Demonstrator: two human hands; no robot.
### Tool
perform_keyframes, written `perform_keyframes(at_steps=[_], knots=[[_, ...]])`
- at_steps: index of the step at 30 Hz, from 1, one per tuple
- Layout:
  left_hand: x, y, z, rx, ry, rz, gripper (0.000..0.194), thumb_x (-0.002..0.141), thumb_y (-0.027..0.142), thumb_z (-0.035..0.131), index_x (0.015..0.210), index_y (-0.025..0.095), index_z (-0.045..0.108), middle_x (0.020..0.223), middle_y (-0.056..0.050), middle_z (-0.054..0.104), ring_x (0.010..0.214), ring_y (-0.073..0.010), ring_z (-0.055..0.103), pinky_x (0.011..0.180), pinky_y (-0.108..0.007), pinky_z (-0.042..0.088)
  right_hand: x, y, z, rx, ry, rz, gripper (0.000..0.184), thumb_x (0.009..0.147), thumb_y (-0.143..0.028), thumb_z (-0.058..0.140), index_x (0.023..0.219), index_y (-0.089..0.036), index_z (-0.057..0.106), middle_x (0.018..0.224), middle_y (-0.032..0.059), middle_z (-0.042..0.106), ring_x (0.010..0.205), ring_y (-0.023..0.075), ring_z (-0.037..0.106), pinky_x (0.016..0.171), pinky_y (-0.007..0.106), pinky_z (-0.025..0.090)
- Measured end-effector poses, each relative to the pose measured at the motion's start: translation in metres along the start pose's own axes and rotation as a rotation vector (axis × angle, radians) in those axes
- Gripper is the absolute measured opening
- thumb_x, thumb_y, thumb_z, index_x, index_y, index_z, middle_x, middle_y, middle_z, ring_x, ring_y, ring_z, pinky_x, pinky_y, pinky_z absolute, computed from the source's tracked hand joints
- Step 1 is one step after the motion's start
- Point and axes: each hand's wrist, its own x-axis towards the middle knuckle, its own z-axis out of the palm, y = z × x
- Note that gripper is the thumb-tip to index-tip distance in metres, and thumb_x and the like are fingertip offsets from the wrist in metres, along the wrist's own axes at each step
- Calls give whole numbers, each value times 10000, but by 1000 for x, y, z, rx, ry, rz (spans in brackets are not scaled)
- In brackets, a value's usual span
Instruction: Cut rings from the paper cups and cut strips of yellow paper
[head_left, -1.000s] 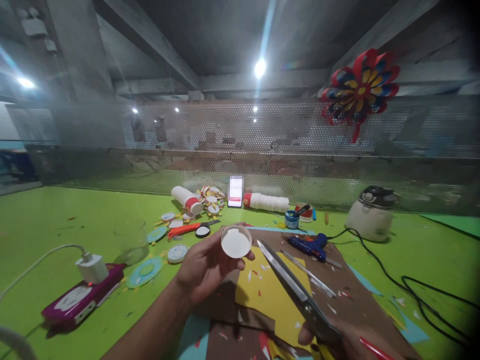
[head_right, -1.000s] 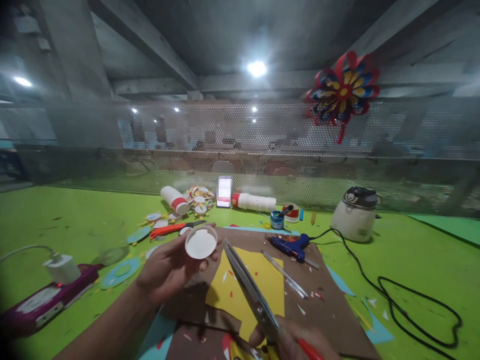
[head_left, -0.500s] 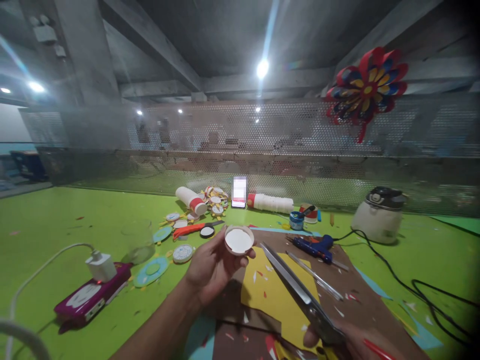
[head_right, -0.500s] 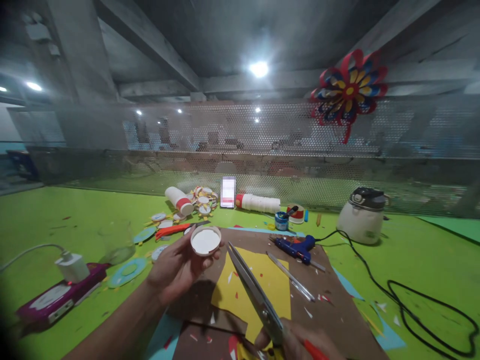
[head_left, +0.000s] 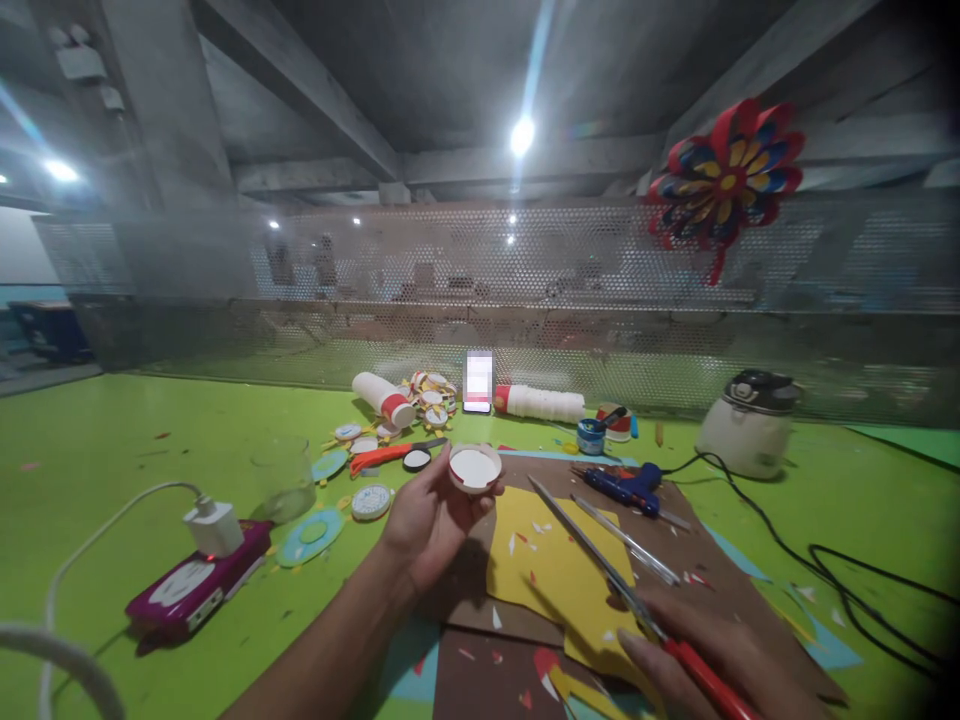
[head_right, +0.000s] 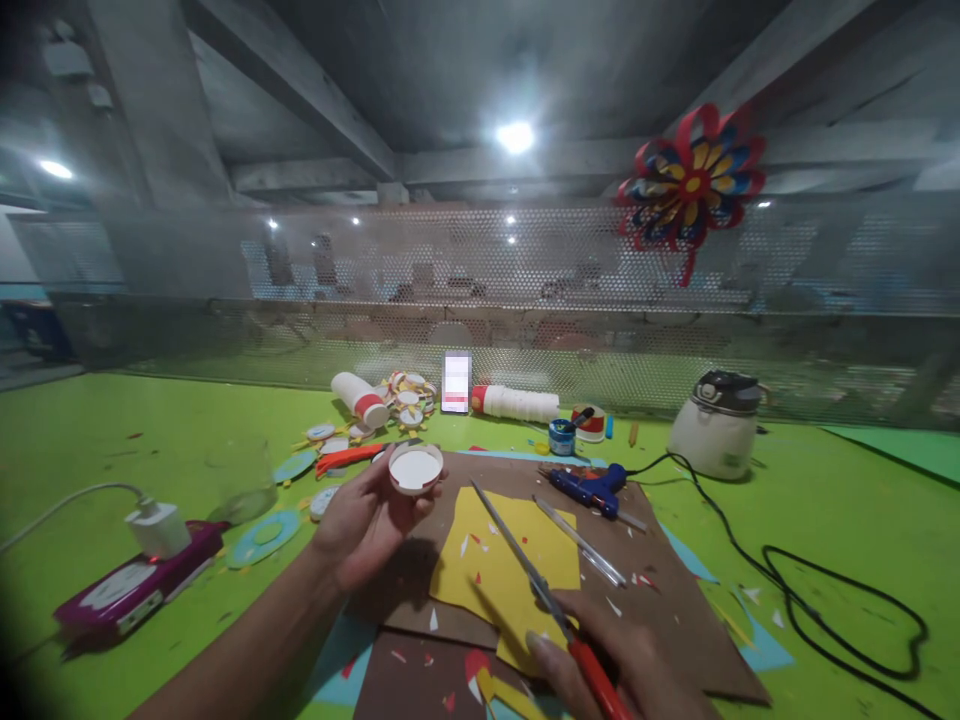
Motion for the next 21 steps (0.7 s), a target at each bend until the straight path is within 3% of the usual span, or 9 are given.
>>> perform_keyframes(at_steps=[2,7,10,14,21], knots=[[0,0,-1,5,-7,8,298,922,264,422,1003,66,629,875,-159,694,694,-180,646,578,-247,491,0,-11,-9,-129,19,22,329,846,-488,531,957,-228,698,748,66,726,668,247,669,561,306,518],[0,-1,-4,6,-51,17,325,916,280,446,1113,87,617,920,-143,696,734,-192,651,590,-250,495,5,-3,-19,-404,-128,34,413,894,-485,430,1110,-217,659,1018,132,729,858,314,674,686,394,522],[2,-3,-7,6,-95,41,338,924,286,431,1144,101,610,920,-130,697,743,-191,655,600,-250,501,9,2,-18,-589,-112,88,386,902,-416,432,1184,-235,621,1068,140,714,919,331,659,732,417,507],[3,-6,-11,41,-141,28,346,919,233,430,1214,119,570,984,-145,693,823,-208,669,637,-260,523,13,6,-14,-710,-78,147,447,872,-291,454,1276,-133,559,1254,237,592,1079,395,580,810,476,461],[5,-13,-16,68,-180,-54,353,911,209,437,1234,118,545,1029,-158,685,877,-235,682,690,-305,556,7,10,-17,-730,-113,159,446,894,-290,450,1331,-217,505,1190,160,632,1033,309,602,797,382,451]])
